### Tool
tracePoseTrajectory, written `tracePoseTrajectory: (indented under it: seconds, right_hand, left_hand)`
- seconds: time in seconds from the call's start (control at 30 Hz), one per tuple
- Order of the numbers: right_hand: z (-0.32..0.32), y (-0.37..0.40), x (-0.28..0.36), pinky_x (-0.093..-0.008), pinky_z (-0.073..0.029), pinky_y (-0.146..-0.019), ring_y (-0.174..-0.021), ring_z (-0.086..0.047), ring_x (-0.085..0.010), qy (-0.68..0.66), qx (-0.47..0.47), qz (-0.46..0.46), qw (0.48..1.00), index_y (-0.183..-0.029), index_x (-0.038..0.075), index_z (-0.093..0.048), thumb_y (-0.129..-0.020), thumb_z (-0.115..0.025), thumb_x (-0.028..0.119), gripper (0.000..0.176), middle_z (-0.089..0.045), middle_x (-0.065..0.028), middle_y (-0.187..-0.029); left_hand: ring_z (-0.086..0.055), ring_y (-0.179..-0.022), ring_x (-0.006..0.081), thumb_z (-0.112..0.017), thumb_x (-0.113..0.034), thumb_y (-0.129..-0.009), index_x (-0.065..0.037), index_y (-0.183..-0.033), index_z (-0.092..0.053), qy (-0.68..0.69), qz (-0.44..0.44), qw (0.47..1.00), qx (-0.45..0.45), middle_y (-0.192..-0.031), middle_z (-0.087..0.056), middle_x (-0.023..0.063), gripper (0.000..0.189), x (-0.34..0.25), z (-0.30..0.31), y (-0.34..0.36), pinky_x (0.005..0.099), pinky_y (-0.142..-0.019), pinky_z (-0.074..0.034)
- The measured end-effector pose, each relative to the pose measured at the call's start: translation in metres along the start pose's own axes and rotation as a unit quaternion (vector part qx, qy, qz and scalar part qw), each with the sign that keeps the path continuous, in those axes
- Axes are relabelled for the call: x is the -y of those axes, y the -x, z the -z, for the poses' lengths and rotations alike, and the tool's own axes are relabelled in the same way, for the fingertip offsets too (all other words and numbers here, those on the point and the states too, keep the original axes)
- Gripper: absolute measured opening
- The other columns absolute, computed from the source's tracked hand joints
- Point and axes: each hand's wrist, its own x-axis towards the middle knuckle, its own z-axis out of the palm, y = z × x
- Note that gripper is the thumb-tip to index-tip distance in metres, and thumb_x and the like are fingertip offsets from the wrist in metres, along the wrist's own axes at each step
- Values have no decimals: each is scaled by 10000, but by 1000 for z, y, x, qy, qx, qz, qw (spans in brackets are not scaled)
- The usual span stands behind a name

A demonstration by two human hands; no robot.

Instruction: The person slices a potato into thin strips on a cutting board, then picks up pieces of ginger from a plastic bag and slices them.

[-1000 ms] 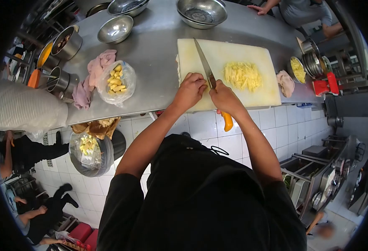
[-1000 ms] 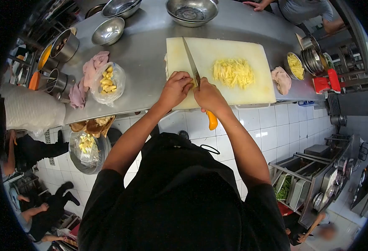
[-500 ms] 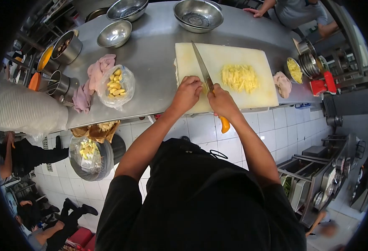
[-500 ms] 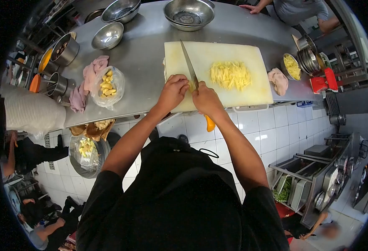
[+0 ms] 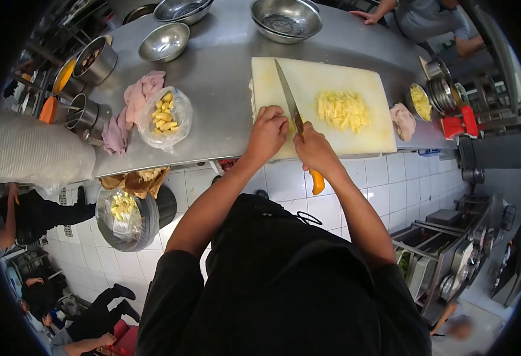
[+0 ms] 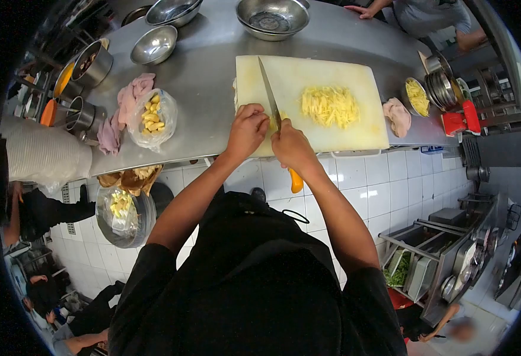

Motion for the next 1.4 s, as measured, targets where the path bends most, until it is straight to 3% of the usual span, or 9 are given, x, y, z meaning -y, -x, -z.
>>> tracePoseTrajectory:
  seconds: [0.3,0.63,0.73,0.83,1.03,1.13,1.23,1.4]
  right_hand:
    - [2,-2,2,-441,-565,-492,-507,-673,-333,-25,7,-7,1000,-1082,-93,-478,-1011,-465,173,276,-671,-256,-726]
    - [0,-7,4,-441,-565,-488,-502,-673,-334,-25,4,-8,1000,-1107,-91,-481,-1012,-456,171,280,-672,-257,-731]
    - [-5,-11,0,-399,-547,-471,-490,-653,-275,-24,12,-23,999,-1244,-70,-479,-1020,-452,189,344,-653,-200,-762]
    - [-15,-17,-8,-442,-563,-479,-502,-669,-336,-18,-17,20,1000,-1085,-77,-479,-1014,-475,172,259,-668,-247,-720]
    - [2,-25,-2,-431,-560,-475,-511,-671,-320,-35,7,-17,999,-1132,-71,-491,-1013,-480,200,296,-679,-245,-779]
    - [16,-15,3,-387,-520,-447,-486,-637,-256,-47,22,-26,998,-1217,-53,-491,-1010,-490,195,323,-640,-196,-769]
    - [19,-4,10,-385,-519,-442,-481,-630,-250,-27,22,-36,999,-1216,-47,-494,-1017,-484,207,323,-630,-183,-757]
    - [10,5,9,-424,-561,-499,-497,-664,-307,7,10,-4,1000,-1159,-95,-504,-1026,-454,183,312,-671,-229,-710]
  left_hand:
    - [-619,-971,306,-728,-7,-825,1,-908,-749,44,5,998,-50,-1018,-664,90,87,4,-5,1,394,-847,-538]
    - [-615,-973,296,-751,-31,-817,-18,-918,-761,26,-3,999,-35,-1024,-659,79,103,0,-2,0,386,-840,-542]
    - [-610,-971,292,-759,-21,-800,-23,-912,-768,16,-7,999,-30,-1014,-653,75,112,1,-3,0,387,-835,-542]
    - [-606,-977,291,-761,-8,-787,-22,-902,-772,11,-9,1000,-20,-1016,-648,73,117,3,-3,1,389,-831,-541]
    - [-612,-969,289,-775,6,-777,-36,-924,-776,-3,-20,1000,-12,-1037,-651,77,153,5,-3,0,379,-842,-543]
    - [-611,-961,289,-773,8,-778,-36,-922,-776,-1,-18,1000,-14,-1030,-647,79,151,5,-2,3,377,-838,-544]
    - [-611,-955,288,-774,5,-779,-35,-917,-775,-4,-21,1000,-15,-1028,-646,80,144,4,-2,0,376,-836,-545]
    - [-616,-963,284,-777,-7,-779,-35,-904,-772,0,-15,1000,-16,-1035,-652,77,128,6,-3,2,374,-836,-543]
